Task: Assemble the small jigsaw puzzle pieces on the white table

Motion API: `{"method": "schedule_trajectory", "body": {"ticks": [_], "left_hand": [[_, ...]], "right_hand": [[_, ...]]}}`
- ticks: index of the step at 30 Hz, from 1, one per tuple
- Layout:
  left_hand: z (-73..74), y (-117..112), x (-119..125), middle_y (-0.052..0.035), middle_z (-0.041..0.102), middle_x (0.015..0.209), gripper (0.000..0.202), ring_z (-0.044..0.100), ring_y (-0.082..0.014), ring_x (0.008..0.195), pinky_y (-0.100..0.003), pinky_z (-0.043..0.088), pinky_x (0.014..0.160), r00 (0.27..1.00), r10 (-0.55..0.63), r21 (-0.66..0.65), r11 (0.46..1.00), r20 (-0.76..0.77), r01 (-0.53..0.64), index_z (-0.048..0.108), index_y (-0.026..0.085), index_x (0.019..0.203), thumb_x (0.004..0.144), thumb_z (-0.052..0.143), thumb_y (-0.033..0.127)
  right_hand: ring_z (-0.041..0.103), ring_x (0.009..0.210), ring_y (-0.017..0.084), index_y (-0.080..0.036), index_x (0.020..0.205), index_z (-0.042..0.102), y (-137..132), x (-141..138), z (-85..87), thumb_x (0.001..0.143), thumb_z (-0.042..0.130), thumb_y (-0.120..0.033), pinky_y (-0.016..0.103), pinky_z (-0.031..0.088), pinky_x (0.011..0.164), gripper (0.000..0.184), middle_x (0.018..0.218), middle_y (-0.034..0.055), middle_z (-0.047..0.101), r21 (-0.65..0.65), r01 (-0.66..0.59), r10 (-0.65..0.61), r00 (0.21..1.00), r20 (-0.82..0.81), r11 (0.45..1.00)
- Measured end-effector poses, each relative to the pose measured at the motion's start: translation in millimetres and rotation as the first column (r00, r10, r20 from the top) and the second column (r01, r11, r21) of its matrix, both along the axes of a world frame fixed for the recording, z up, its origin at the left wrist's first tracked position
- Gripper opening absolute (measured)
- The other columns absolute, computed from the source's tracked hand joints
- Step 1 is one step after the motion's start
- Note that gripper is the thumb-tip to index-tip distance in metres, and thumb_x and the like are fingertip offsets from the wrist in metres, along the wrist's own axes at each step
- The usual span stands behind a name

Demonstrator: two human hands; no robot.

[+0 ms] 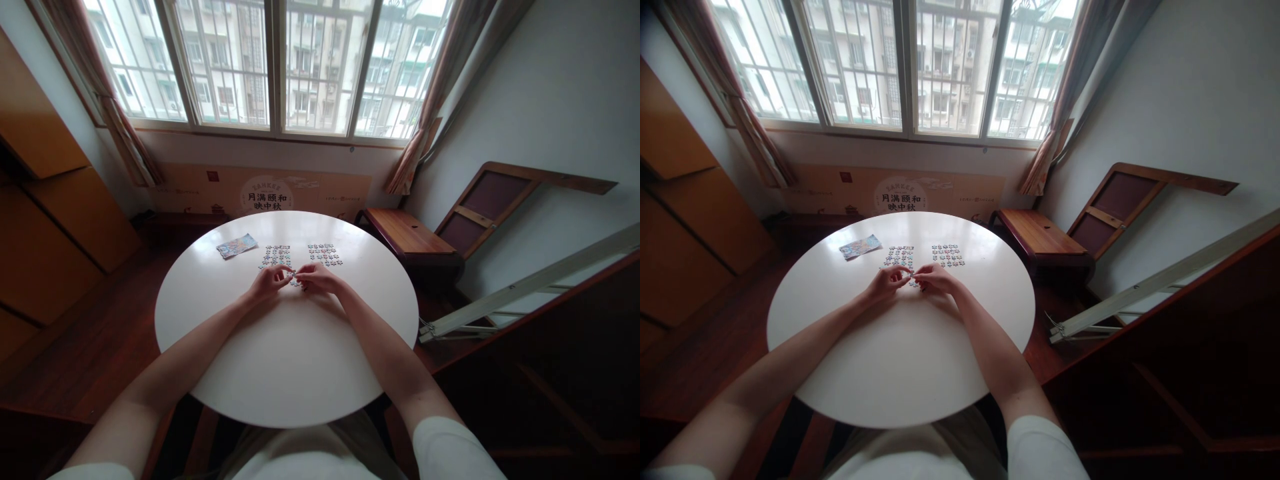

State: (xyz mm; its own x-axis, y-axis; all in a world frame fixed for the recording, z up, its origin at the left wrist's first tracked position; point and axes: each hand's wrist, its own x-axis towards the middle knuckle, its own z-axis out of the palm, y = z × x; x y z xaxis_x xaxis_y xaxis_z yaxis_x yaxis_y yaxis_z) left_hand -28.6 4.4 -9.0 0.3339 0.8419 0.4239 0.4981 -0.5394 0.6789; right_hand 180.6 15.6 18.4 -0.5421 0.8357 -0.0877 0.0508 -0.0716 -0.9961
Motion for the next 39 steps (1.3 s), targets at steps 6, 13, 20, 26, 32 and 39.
{"method": "schedule_trajectory", "body": {"ticks": [6, 13, 20, 26, 32, 39], "left_hand": [[1.9, -1.4, 0.2, 0.0049, 0.057, 0.058, 0.031, 0.049, -0.0082, 0.05, -0.019, 0.039, 0.052, 1.0, 0.002, -0.003, 1.0, 0.014, -0.002, 0.068, 0.017, 0.102, 0.082, 0.061, 0.04], [1.0, -1.6, 0.7, 0.0059, 0.056, 0.055, 0.041, 0.05, -0.0085, 0.045, -0.02, 0.042, 0.051, 0.998, -0.016, -0.044, 0.999, 0.054, 0.018, 0.061, 0.017, 0.122, 0.089, 0.051, 0.039], [-4.1, 1.4, 0.8, 0.004, 0.058, 0.055, 0.033, 0.051, -0.0083, 0.047, -0.019, 0.043, 0.052, 0.998, -0.03, -0.021, 0.999, 0.05, 0.031, 0.068, 0.016, 0.11, 0.09, 0.05, 0.035], [-5.7, 3.5, 0.0, 0.0039, 0.059, 0.056, 0.029, 0.054, -0.0083, 0.048, -0.018, 0.043, 0.05, 0.998, -0.034, -0.019, 0.999, 0.056, 0.035, 0.068, 0.016, 0.106, 0.086, 0.056, 0.034], [-6.2, 4.6, -0.8, 0.0044, 0.058, 0.057, 0.031, 0.051, -0.0075, 0.047, -0.018, 0.042, 0.051, 0.998, -0.025, 0.009, 1.0, 0.056, 0.025, 0.069, 0.016, 0.106, 0.084, 0.058, 0.035], [-5.1, 2.2, -0.4, 0.0048, 0.059, 0.057, 0.041, 0.049, -0.0071, 0.046, -0.019, 0.041, 0.051, 0.998, -0.047, -0.029, 0.998, 0.03, 0.047, 0.064, 0.015, 0.12, 0.086, 0.058, 0.037]], "right_hand": [[0.056, 0.056, 0.01, -0.011, 0.076, 0.069, 2.1, 0.0, -4.1, 0.063, 0.082, -0.037, 0.023, 0.046, 0.056, 0.032, 0.065, 0.003, 0.064, 0.003, 0.0, 0.0, 0.999, -0.037, 1.0], [0.057, 0.055, 0.01, -0.012, 0.079, 0.067, 1.9, 0.3, -2.7, 0.066, 0.08, -0.035, 0.023, 0.047, 0.055, 0.03, 0.063, 0.0019, 0.063, 0.019, 0.015, -0.015, 1.0, -0.004, 1.0], [0.058, 0.056, 0.01, -0.013, 0.079, 0.068, 0.7, -0.1, -1.4, 0.065, 0.081, -0.032, 0.023, 0.048, 0.055, 0.027, 0.065, 0.0029, 0.065, 0.002, 0.039, -0.039, 0.999, 0.006, 0.999], [0.057, 0.056, 0.01, -0.012, 0.079, 0.068, 2.7, -0.9, -3.9, 0.064, 0.082, -0.033, 0.022, 0.049, 0.055, 0.029, 0.065, 0.0032, 0.065, -0.002, 0.025, -0.025, 0.999, -0.028, 1.0], [0.057, 0.056, 0.009, -0.012, 0.078, 0.066, 4.2, -1.5, -6.2, 0.064, 0.081, -0.034, 0.022, 0.049, 0.054, 0.03, 0.067, 0.0036, 0.066, -0.012, 0.023, -0.024, 0.998, -0.062, 1.0], [0.057, 0.056, 0.009, -0.013, 0.077, 0.065, 5.7, -0.8, -8.0, 0.064, 0.08, -0.032, 0.022, 0.049, 0.054, 0.027, 0.069, 0.004, 0.066, -0.036, 0.008, -0.01, 0.997, -0.071, 0.999]]}}
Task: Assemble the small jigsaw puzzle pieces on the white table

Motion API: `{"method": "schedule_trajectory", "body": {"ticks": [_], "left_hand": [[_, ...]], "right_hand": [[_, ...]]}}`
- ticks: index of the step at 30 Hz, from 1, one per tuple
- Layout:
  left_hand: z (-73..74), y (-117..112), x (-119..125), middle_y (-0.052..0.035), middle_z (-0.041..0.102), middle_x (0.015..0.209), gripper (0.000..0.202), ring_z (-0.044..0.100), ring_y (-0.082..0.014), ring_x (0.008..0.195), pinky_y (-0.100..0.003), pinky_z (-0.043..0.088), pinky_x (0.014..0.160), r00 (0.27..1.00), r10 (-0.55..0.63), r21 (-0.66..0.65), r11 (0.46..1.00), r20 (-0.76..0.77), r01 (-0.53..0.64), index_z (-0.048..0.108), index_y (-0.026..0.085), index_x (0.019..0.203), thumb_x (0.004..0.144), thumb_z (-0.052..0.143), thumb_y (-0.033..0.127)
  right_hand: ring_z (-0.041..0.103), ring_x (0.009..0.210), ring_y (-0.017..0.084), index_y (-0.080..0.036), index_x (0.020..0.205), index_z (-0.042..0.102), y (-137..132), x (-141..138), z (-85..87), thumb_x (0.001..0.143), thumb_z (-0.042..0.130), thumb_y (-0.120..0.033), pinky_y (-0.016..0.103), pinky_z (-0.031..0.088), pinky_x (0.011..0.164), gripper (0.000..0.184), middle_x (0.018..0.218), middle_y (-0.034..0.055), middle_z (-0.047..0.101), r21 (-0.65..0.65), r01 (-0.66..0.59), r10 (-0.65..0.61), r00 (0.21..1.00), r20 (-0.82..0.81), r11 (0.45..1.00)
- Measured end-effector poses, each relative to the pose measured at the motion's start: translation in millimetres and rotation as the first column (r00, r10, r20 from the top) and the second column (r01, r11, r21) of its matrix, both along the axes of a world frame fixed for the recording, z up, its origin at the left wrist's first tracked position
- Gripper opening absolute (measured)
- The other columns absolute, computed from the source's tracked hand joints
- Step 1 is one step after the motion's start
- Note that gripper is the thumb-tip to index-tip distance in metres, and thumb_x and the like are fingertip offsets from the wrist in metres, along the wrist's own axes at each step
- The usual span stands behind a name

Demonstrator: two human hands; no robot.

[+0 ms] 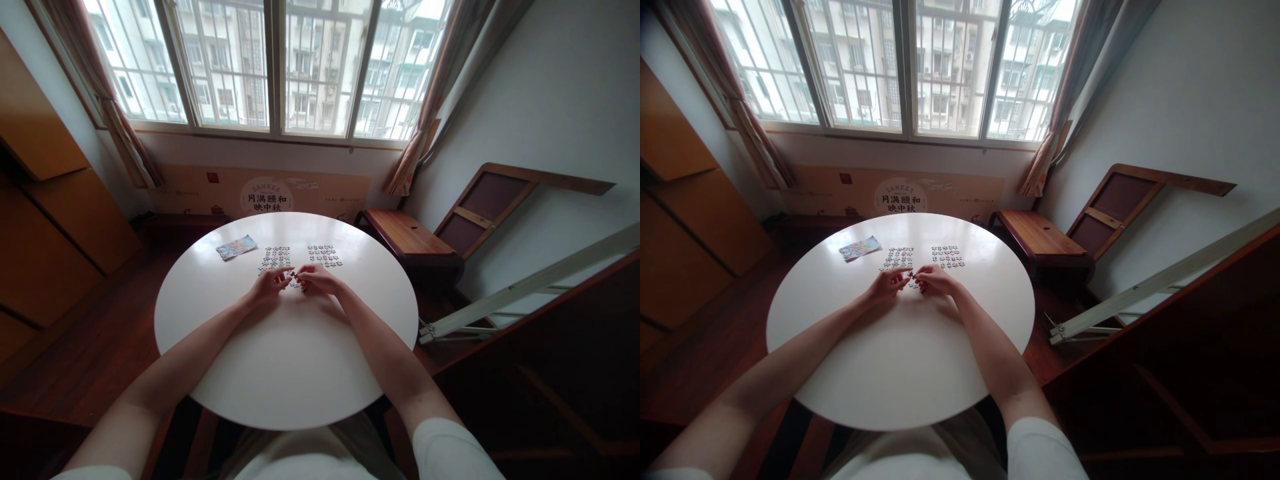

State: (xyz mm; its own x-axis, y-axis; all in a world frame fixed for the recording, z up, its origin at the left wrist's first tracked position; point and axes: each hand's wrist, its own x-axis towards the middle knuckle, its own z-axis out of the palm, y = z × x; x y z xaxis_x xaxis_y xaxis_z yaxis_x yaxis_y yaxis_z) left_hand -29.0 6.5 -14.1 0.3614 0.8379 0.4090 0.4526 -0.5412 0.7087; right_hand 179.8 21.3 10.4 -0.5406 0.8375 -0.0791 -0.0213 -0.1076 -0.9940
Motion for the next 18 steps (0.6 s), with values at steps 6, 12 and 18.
{"method": "schedule_trajectory", "body": {"ticks": [6, 12, 18], "left_hand": [[-1.5, 1.2, 0.5, 0.0038, 0.06, 0.056, 0.032, 0.05, -0.0076, 0.047, -0.018, 0.041, 0.052, 1.0, -0.011, 0.015, 1.0, 0.009, 0.011, 0.069, 0.016, 0.108, 0.085, 0.059, 0.036], [1.5, -1.0, 1.1, 0.0045, 0.059, 0.055, 0.03, 0.051, -0.0074, 0.045, -0.017, 0.041, 0.05, 1.0, -0.001, 0.012, 1.0, 0.009, 0.0, 0.069, 0.017, 0.103, 0.085, 0.058, 0.038], [1.3, 0.5, -0.5, 0.0042, 0.059, 0.056, 0.029, 0.053, -0.0083, 0.047, -0.018, 0.042, 0.051, 1.0, 0.029, 0.027, 0.999, 0.0, -0.029, 0.069, 0.017, 0.101, 0.085, 0.059, 0.039]], "right_hand": [[0.058, 0.057, 0.01, -0.012, 0.079, 0.066, -0.5, 0.1, -0.6, 0.066, 0.079, -0.031, 0.022, 0.049, 0.055, 0.026, 0.069, 0.004, 0.066, 0.008, 0.002, -0.002, 1.0, 0.001, 1.0], [0.058, 0.057, 0.01, -0.012, 0.079, 0.067, -3.1, -0.4, 3.0, 0.067, 0.08, -0.033, 0.022, 0.049, 0.055, 0.027, 0.068, 0.0042, 0.065, 0.016, 0.02, -0.02, 1.0, 0.016, 1.0], [0.058, 0.057, 0.01, -0.012, 0.081, 0.067, -1.8, -0.4, 2.5, 0.067, 0.08, -0.035, 0.022, 0.05, 0.054, 0.03, 0.069, 0.0043, 0.066, 0.017, 0.02, -0.02, 1.0, 0.019, 1.0]]}}
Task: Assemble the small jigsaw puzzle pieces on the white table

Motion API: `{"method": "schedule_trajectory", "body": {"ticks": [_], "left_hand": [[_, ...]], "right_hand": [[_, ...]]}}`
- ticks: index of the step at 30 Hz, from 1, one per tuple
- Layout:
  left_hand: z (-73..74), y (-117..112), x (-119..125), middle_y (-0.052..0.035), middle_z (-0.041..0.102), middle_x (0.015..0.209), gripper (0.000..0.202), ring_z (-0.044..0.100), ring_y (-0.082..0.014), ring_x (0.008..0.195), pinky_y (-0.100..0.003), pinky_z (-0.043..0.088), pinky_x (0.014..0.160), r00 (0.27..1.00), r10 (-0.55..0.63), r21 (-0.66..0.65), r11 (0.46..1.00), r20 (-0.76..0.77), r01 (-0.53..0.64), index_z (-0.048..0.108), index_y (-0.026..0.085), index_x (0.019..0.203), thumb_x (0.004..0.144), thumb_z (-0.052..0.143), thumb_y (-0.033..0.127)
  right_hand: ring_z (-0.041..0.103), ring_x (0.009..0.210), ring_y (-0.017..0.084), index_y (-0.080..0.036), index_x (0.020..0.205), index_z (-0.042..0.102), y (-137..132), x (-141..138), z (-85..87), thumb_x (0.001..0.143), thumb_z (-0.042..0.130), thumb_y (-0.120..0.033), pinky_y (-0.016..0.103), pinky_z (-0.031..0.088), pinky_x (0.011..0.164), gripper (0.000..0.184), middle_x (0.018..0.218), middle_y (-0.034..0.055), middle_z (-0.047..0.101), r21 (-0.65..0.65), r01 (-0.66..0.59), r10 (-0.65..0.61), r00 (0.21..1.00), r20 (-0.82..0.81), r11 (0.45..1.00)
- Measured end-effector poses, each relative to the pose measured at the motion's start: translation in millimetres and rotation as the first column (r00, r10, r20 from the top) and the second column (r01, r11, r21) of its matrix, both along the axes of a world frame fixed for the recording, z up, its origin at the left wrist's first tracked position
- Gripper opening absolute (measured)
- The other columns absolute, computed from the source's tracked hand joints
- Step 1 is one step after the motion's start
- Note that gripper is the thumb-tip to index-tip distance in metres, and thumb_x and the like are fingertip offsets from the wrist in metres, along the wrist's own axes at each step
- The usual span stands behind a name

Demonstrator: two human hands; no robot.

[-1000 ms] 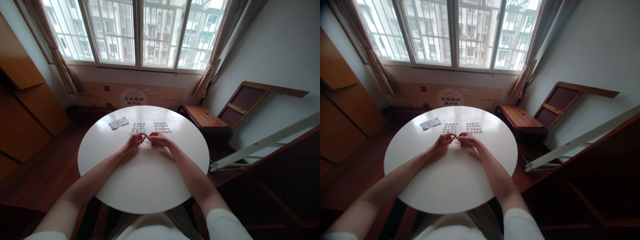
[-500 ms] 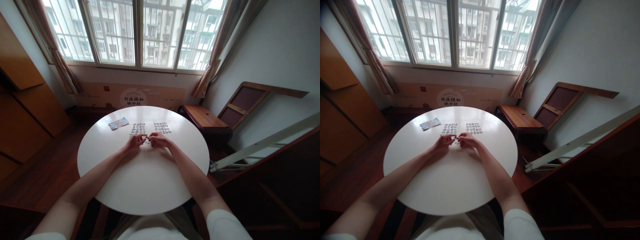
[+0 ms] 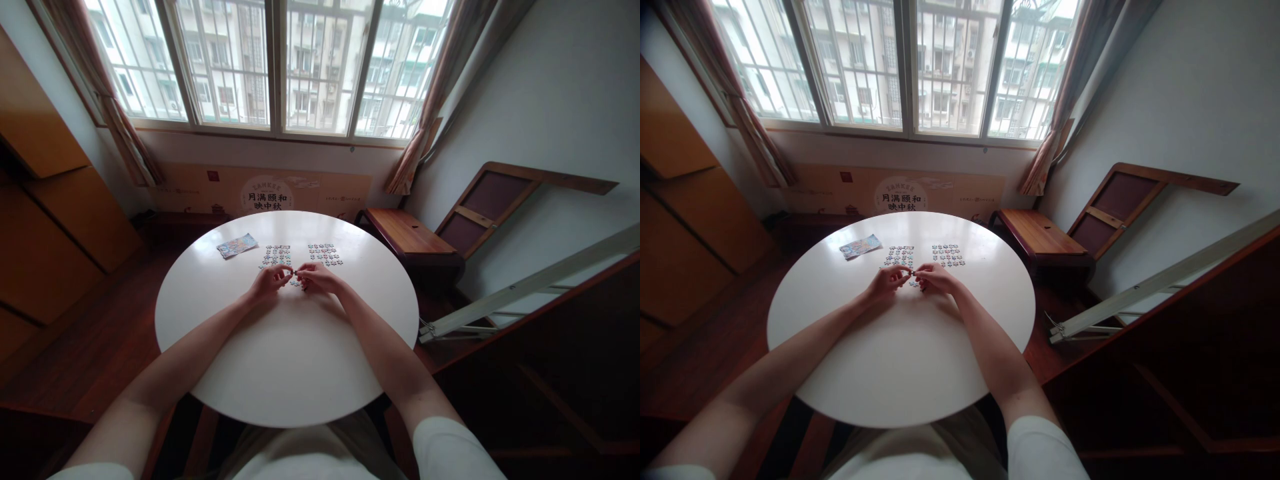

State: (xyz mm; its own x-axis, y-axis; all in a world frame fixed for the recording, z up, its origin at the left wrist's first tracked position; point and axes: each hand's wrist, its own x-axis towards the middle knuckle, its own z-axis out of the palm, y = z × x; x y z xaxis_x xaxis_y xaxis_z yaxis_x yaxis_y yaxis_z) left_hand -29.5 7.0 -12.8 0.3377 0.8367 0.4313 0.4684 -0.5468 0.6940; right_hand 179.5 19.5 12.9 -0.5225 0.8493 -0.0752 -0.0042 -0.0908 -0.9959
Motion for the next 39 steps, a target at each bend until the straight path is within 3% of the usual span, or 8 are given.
{"method": "schedule_trajectory", "body": {"ticks": [39], "left_hand": [[2.5, -3.0, 2.0, 0.005, 0.058, 0.054, 0.028, 0.051, -0.0076, 0.045, -0.018, 0.039, 0.048, 1.0, -0.006, -0.018, 1.0, 0.011, 0.006, 0.068, 0.016, 0.096, 0.084, 0.06, 0.04]], "right_hand": [[0.057, 0.055, 0.009, -0.012, 0.079, 0.067, -0.6, -0.7, 1.4, 0.066, 0.082, -0.037, 0.022, 0.048, 0.053, 0.032, 0.067, 0.0039, 0.066, 0.0, 0.008, -0.008, 1.0, -0.004, 1.0]]}}
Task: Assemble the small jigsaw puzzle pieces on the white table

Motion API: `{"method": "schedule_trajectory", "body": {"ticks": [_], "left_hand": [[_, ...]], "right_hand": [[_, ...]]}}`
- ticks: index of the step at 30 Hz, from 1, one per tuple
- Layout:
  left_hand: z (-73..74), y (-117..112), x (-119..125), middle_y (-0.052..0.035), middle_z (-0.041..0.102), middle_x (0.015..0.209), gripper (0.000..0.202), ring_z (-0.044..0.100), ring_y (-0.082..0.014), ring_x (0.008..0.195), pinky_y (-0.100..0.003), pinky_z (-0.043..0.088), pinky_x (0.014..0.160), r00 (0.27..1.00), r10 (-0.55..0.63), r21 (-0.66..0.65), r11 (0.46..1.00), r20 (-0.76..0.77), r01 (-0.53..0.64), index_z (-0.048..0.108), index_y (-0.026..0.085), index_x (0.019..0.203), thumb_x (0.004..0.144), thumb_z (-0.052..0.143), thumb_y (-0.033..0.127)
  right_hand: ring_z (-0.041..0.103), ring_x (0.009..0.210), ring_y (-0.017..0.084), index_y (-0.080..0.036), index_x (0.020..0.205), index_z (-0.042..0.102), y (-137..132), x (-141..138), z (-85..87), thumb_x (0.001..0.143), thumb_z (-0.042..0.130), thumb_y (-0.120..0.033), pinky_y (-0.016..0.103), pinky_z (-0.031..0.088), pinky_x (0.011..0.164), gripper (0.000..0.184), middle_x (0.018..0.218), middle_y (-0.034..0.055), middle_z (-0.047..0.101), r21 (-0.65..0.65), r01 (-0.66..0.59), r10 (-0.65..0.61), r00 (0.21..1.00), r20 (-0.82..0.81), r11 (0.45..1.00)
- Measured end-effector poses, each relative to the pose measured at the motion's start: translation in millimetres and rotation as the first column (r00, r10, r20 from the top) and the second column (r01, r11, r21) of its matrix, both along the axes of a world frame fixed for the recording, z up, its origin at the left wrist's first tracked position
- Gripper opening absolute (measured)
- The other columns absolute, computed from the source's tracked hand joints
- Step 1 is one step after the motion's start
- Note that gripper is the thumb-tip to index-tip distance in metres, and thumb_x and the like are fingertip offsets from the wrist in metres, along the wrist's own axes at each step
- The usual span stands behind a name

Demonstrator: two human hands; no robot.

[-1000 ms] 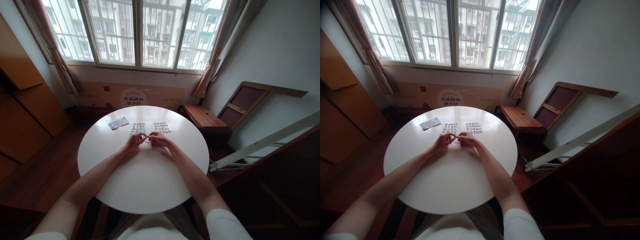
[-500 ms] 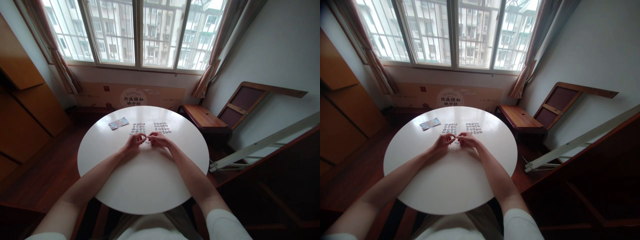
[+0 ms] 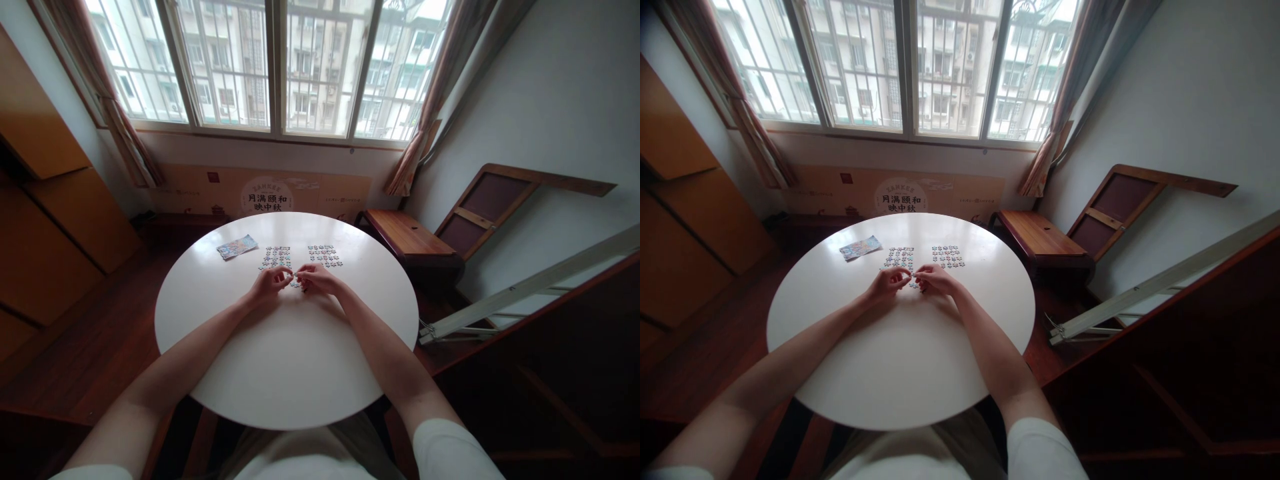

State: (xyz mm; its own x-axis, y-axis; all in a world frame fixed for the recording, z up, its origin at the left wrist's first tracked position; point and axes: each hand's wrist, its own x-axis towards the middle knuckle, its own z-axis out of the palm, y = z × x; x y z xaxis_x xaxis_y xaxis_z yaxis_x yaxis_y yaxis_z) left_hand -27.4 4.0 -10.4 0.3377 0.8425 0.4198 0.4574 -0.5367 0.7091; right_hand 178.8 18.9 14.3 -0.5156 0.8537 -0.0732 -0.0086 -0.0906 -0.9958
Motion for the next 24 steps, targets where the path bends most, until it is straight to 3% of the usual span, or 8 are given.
{"method": "schedule_trajectory", "body": {"ticks": [24], "left_hand": [[-2.3, 2.7, -1.2, 0.0051, 0.057, 0.053, 0.028, 0.049, -0.0074, 0.045, -0.018, 0.039, 0.049, 1.0, 0.015, -0.001, 1.0, 0.02, -0.015, 0.069, 0.016, 0.097, 0.085, 0.06, 0.04]], "right_hand": [[0.056, 0.055, 0.009, -0.012, 0.078, 0.068, 1.9, 0.8, -3.4, 0.066, 0.081, -0.038, 0.023, 0.048, 0.054, 0.032, 0.068, 0.0043, 0.066, 0.007, -0.016, 0.016, 1.0, 0.004, 1.0]]}}
